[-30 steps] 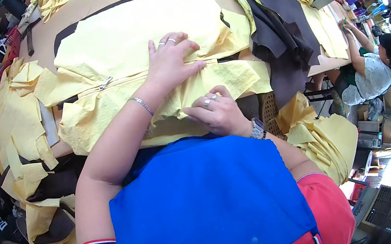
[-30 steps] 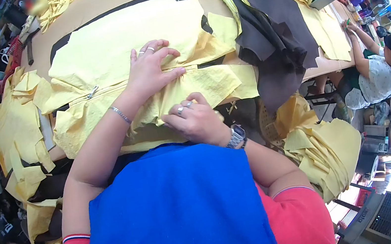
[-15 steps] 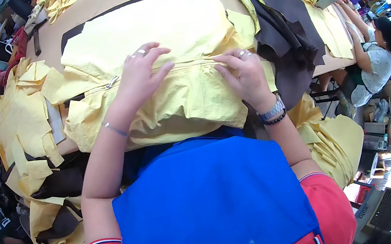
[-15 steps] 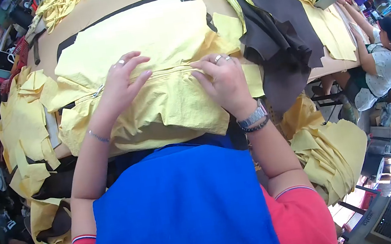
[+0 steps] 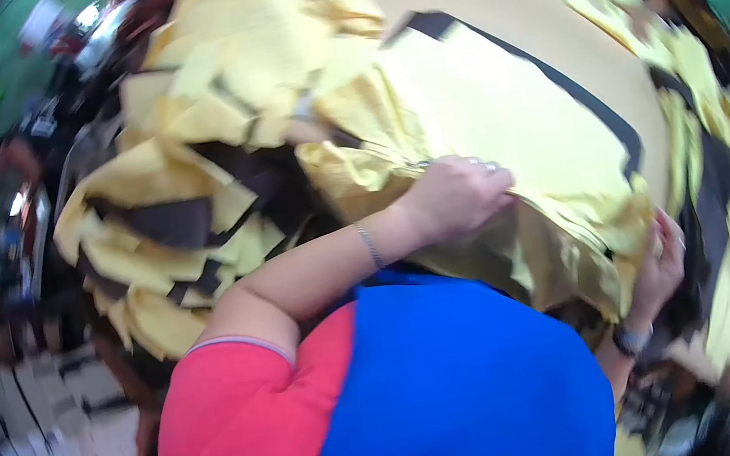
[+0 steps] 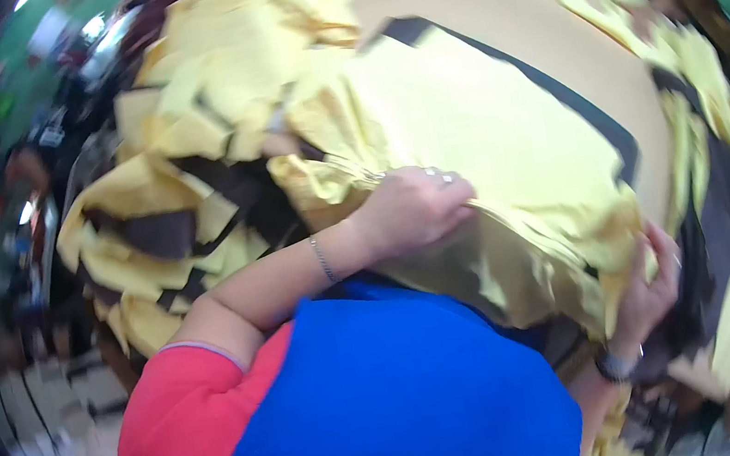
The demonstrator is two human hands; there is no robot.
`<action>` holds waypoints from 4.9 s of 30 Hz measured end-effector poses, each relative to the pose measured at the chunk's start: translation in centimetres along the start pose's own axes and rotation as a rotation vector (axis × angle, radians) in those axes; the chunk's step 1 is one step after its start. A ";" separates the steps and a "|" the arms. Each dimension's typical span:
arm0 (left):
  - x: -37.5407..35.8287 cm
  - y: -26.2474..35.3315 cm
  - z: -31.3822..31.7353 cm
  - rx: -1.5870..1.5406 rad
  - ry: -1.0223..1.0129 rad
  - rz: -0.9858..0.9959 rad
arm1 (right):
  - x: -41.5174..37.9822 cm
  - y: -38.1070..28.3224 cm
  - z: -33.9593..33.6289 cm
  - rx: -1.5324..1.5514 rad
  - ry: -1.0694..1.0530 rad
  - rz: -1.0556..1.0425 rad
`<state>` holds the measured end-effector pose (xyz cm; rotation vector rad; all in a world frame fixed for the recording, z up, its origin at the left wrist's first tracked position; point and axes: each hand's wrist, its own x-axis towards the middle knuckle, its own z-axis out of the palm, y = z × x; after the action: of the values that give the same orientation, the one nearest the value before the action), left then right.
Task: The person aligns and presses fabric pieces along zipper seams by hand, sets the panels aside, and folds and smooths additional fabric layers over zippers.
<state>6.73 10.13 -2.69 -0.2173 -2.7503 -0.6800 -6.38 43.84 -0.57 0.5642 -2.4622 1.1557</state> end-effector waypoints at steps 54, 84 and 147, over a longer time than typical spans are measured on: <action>-17.8 -18.7 -15.5 0.019 0.647 -0.484 | 19.0 16.8 -4.7 -0.584 -0.175 0.621; 8.0 -1.1 7.6 -1.391 -0.157 -0.565 | 4.1 -5.6 11.2 0.062 -0.392 -0.237; 21.7 -15.3 -17.0 0.662 0.839 0.367 | 20.9 -5.3 -1.9 0.025 0.283 -0.780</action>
<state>-12.79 -9.76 12.08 -0.2093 -1.8995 0.2264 -21.36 38.05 14.01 1.1409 -1.7209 0.8547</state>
